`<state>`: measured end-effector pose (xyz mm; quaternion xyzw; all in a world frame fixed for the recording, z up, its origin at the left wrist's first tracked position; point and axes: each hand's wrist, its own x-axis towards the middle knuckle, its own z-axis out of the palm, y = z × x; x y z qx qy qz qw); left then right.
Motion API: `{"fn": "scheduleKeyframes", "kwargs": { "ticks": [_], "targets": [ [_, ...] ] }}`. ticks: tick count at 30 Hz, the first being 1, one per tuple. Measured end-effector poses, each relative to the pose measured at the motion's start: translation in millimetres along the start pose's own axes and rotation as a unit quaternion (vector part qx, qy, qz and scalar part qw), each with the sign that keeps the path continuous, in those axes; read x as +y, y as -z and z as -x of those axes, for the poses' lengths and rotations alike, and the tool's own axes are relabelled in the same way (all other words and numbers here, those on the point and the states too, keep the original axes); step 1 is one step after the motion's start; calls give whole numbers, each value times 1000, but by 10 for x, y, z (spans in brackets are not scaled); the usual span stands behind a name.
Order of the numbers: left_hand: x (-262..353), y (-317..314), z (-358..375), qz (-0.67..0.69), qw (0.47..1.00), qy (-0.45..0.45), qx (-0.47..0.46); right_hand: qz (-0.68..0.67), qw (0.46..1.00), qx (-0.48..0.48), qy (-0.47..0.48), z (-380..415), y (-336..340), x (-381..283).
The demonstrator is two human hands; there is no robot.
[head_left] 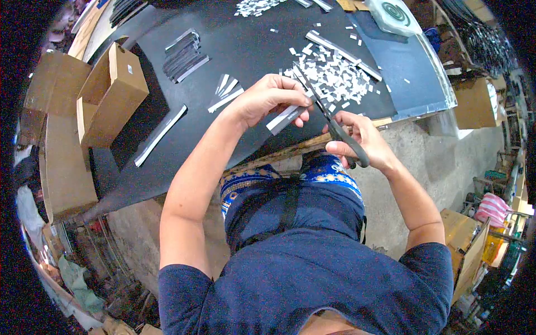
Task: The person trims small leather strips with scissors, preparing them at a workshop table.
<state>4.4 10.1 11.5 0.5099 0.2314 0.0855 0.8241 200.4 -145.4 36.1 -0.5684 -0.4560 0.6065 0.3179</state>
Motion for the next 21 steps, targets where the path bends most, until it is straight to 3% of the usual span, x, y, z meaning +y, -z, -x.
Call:
{"fn": "scheduleKeyframes", "kwargs": {
  "ticks": [21],
  "targets": [
    [5, 9, -30, -13, 1000, -9, -8, 1, 1000, -9, 3, 16, 11, -31]
  ]
}}
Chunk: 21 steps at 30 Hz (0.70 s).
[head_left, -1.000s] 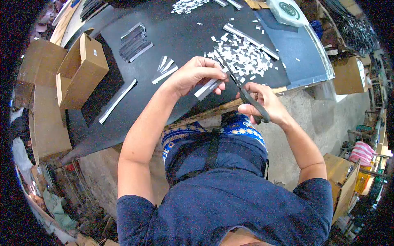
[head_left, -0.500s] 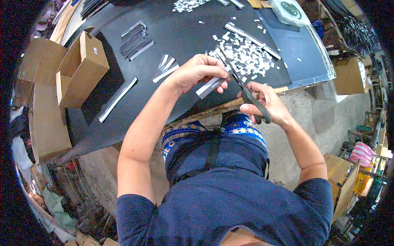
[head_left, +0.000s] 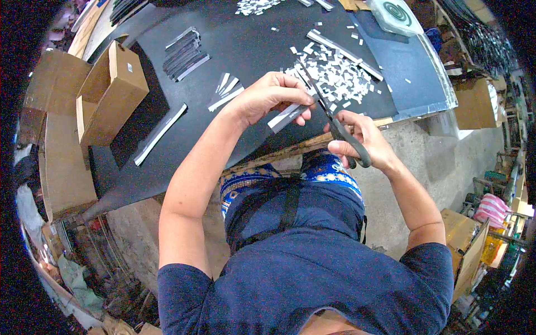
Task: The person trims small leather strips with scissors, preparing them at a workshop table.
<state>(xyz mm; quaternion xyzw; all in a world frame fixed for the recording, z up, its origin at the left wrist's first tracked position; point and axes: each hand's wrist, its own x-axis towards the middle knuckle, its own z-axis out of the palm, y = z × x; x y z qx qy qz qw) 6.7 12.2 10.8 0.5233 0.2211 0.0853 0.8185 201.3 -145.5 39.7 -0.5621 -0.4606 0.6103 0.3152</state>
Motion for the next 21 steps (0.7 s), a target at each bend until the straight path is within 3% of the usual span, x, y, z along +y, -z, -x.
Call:
{"fn": "scheduleKeyframes", "kwargs": {
  "ticks": [21],
  "targets": [
    [43, 28, -117, -12, 1000, 18, -8, 7, 999, 50, 1, -1, -17, 25]
  ]
}}
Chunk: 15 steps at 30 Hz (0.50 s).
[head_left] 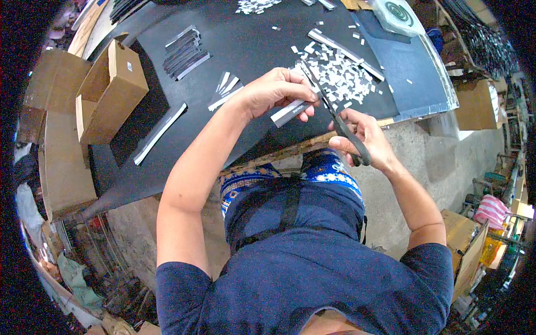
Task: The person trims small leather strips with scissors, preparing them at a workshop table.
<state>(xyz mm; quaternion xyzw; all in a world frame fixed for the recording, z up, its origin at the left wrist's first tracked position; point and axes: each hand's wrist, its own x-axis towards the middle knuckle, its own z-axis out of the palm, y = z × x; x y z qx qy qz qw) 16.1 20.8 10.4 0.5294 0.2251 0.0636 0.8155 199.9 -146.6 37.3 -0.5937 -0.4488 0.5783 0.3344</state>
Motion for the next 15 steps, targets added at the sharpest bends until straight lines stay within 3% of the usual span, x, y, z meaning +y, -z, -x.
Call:
{"fn": "scheduleKeyframes", "kwargs": {
  "ticks": [15],
  "targets": [
    [3, 63, -137, 7, 999, 5, -32, -20, 999, 28, -11, -19, 10, 51]
  ]
}}
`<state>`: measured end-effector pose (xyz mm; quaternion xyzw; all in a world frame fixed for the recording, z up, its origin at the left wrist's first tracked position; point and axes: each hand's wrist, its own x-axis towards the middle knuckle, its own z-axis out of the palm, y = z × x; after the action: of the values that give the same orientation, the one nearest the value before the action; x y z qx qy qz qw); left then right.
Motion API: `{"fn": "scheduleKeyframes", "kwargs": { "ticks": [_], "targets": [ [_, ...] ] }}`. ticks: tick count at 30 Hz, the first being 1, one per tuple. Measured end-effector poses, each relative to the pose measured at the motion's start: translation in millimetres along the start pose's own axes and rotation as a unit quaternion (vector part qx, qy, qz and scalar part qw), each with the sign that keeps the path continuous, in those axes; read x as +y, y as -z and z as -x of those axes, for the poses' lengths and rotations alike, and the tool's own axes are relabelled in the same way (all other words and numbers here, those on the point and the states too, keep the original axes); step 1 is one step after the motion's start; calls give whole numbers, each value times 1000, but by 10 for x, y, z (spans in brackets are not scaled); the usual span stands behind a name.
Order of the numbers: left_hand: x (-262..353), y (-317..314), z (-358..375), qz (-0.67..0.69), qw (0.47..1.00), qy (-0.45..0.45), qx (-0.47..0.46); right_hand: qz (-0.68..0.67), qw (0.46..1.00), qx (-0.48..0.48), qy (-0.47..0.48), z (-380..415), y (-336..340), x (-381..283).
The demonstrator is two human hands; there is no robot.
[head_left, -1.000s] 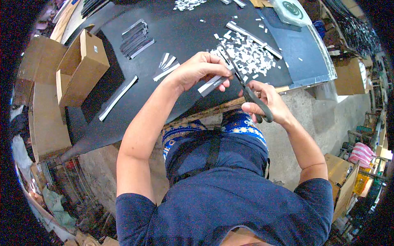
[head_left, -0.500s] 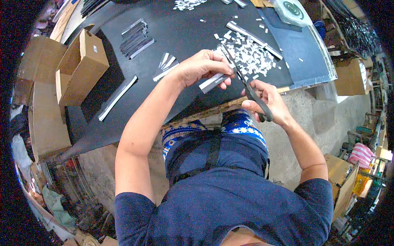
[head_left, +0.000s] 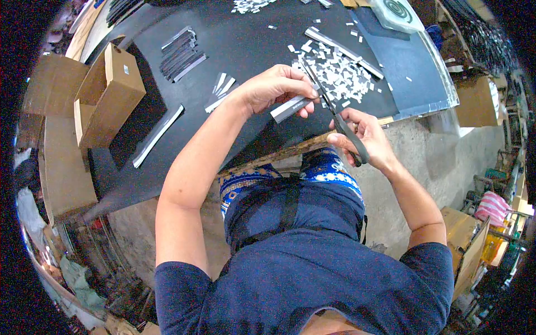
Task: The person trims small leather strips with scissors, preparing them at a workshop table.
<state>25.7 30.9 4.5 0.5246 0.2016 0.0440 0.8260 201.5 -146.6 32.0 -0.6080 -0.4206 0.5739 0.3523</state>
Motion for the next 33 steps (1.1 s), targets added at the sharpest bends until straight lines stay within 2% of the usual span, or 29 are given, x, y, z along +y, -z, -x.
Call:
{"fn": "scheduleKeyframes", "kwargs": {
  "ticks": [8, 10, 11, 12, 13, 14, 15, 16, 17, 19, 21, 23, 26, 28, 29, 33],
  "targets": [
    [-48, 77, -24, -16, 1000, 12, 23, 4, 999, 29, -34, -89, 47, -3],
    [-25, 56, 72, -25, 999, 21, 36, 75, 995, 60, 28, -159, 142, 27],
    [-20, 36, 152, -31, 997, -4, 75, 75, 995, 61, 28, -189, 200, 18],
    [-14, 11, 225, -37, 992, -28, 114, 162, 980, 95, 72, -218, 252, -25],
    [-30, 3, 287, -39, 992, -29, 114, 247, 954, 128, 115, -234, 268, -83],
    [-65, 5, 356, -11, 983, -57, 173, 254, 957, 129, 55, -220, 286, -179],
    [-109, 17, 417, 17, 968, -86, 235, 254, 957, 125, 59, -272, 320, -144],
    [-185, 53, 539, 38, 951, -135, 275, 328, 926, 129, 138, -387, 335, -90],
    [-241, 56, 586, 69, 934, -149, 316, 395, 883, 139, 213, -455, 347, -49],
    [-244, -21, 747, 141, 913, -167, 344, 424, 874, 121, 206, -514, 288, -98],
    [-300, -50, 863, 164, 897, -180, 369, 486, 834, 94, 244, -604, 317, -59],
    [-366, -68, 967, 187, 880, -194, 390, 518, 829, 61, 202, -651, 355, -119],
    [-489, -76, 1100, 172, 861, -223, 423, 497, 831, 2, 249, -630, 340, -227],
    [-475, -171, 1157, 158, 855, -217, 444, 526, 771, 42, 356, -673, 299, -242],
    [-477, -212, 1181, 142, 848, -209, 465, 528, 771, 42, 355, -667, 247, -255],
    [-549, -254, 1223, 130, 847, -246, 454, 295, 852, 119, 415, -561, -452, -449]
  ]
}}
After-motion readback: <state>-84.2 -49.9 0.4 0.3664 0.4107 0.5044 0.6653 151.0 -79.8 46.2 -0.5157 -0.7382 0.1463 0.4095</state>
